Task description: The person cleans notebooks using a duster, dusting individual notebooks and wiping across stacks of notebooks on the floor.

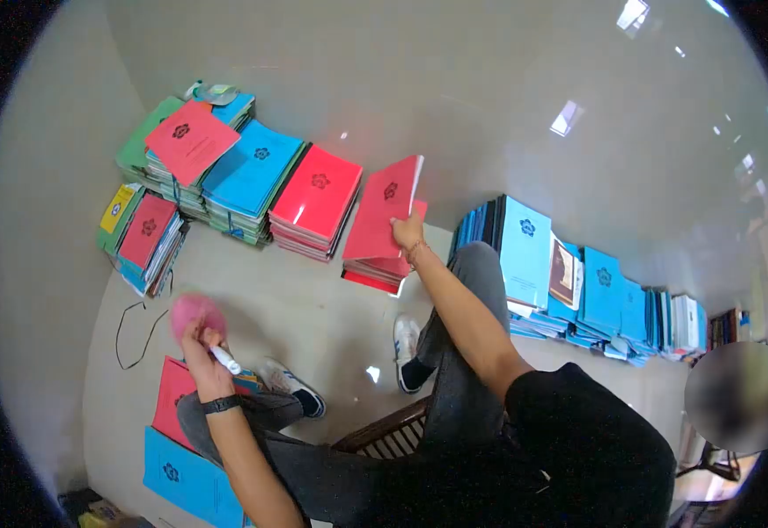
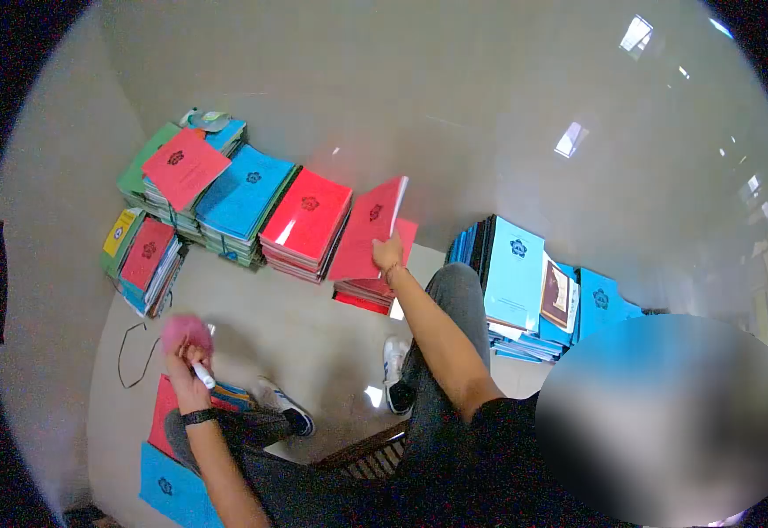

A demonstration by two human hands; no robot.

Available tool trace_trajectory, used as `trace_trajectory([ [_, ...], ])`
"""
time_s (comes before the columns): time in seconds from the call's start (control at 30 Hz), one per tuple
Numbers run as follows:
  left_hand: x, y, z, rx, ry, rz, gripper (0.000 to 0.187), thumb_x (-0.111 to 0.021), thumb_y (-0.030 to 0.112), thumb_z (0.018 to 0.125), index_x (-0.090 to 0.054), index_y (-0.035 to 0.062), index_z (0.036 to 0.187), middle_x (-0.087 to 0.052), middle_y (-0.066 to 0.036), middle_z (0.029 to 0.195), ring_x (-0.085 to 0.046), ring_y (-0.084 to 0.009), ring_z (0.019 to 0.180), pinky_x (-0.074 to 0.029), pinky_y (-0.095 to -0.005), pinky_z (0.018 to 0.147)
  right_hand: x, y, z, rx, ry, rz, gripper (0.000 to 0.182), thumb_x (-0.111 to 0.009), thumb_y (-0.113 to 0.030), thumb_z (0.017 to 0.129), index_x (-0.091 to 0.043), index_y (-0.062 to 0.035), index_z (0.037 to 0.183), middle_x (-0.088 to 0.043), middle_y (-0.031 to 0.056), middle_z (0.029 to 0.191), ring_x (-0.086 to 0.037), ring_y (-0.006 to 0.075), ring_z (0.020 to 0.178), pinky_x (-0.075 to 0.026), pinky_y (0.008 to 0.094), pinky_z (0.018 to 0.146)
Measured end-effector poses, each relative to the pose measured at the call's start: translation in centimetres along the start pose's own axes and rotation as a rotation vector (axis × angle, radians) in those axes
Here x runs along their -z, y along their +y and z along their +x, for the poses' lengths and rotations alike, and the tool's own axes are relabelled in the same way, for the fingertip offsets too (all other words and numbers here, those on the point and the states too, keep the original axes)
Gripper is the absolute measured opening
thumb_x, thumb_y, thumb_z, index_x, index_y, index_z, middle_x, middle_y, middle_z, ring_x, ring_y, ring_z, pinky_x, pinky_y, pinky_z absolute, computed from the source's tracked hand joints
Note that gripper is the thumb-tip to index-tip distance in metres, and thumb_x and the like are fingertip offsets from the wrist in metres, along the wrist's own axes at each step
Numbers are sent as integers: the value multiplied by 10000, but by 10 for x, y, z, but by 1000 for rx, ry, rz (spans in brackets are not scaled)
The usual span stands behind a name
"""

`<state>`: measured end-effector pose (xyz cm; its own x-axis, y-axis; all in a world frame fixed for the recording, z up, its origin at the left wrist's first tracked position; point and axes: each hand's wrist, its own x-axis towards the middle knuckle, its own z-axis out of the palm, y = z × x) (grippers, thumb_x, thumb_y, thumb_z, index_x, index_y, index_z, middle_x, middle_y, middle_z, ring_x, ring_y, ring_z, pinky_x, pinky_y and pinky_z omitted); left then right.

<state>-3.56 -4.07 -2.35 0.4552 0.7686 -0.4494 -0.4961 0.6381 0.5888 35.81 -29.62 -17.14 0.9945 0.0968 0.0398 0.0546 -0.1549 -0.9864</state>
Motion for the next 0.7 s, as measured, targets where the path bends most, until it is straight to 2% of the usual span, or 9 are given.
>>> trace_trajectory([
  [0.13, -9, -4, -12, 182, -92, -111, 150, -572, 77, 901, -599, -32, 1000, -351, 47, 639, -288, -33, 474, -268, -181, 396, -11, 74, 11, -207, 103, 275, 382, -644, -13, 832, -559, -4, 1205, -677, 140, 1019, -650, 250, 908, -530, 419, 797],
  [0.2, -18, -3, -19, 223, -151, -156, 182, -569, 78, 907, -598, -46, 1037, -355, 43, 646, -292, -30, 477, -276, -176, 395, -6, 119, 36, -541, 23, 147, 295, -616, 5, 833, -598, -26, 1126, -673, 106, 911, -640, 237, 794, -535, 423, 697],
  [0.23, -25, -2, -24, 194, -120, -127, 204, -569, 83, 913, -594, -53, 1064, -359, 41, 655, -294, -28, 480, -284, -170, 396, -6, 156, 54, -530, 21, 142, 295, -616, 5, 833, -598, -26, 1126, -673, 106, 911, -640, 237, 794, -535, 423, 697],
  [0.3, -31, -2, -31, 176, -78, -104, 227, -568, 88, 920, -591, -59, 1090, -363, 39, 664, -295, -26, 483, -292, -165, 397, 2, 228, 72, -249, -129, 44, 213, -567, 10, 841, -624, -35, 1042, -668, 90, 815, -626, 220, 683, -528, 385, 619],
  [0.4, -22, 0, -31, 185, -188, -105, 267, -561, 101, 937, -585, -66, 1143, -363, 36, 670, -314, -27, 492, -305, -160, 393, -2, 210, 60, -289, -26, -29, 162, -537, -11, 851, -647, -27, 968, -662, 86, 752, -634, 221, 653, -519, 371, 584],
  [0.5, -36, 3, -39, 138, -77, -53, 269, -563, 104, 936, -585, -68, 1141, -359, 34, 664, -316, -28, 489, -316, -163, 394, 0, 306, 98, -191, -23, -224, 136, -543, -32, 850, -655, -18, 927, -667, 96, 747, -653, 225, 667, -510, 367, 555],
  [0.53, -34, 4, -37, 134, -71, -40, 306, -547, 112, 944, -564, -76, 1185, -373, 22, 678, -332, -38, 496, -337, -173, 402, 6, 306, 95, -203, -22, -231, 136, -543, -32, 850, -655, -18, 927, -667, 96, 747, -653, 225, 667, -510, 367, 555],
  [0.63, -25, 7, -35, 158, -101, -48, 357, -526, 126, 957, -527, -82, 1247, -396, 3, 705, -350, -51, 507, -361, -186, 416, 18, 253, 75, -243, -134, -513, 313, -634, -183, 788, -680, -30, 1057, -721, 172, 1038, -703, 324, 920, -547, 419, 805],
  [0.7, -24, 8, -35, 176, -131, -58, 395, -511, 137, 965, -493, -84, 1292, -415, -15, 730, -365, -62, 522, -377, -196, 429, 22, 211, 61, -151, -154, -507, 316, -639, -174, 792, -664, -18, 1065, -718, 179, 1046, -697, 316, 954, -546, 406, 816],
])
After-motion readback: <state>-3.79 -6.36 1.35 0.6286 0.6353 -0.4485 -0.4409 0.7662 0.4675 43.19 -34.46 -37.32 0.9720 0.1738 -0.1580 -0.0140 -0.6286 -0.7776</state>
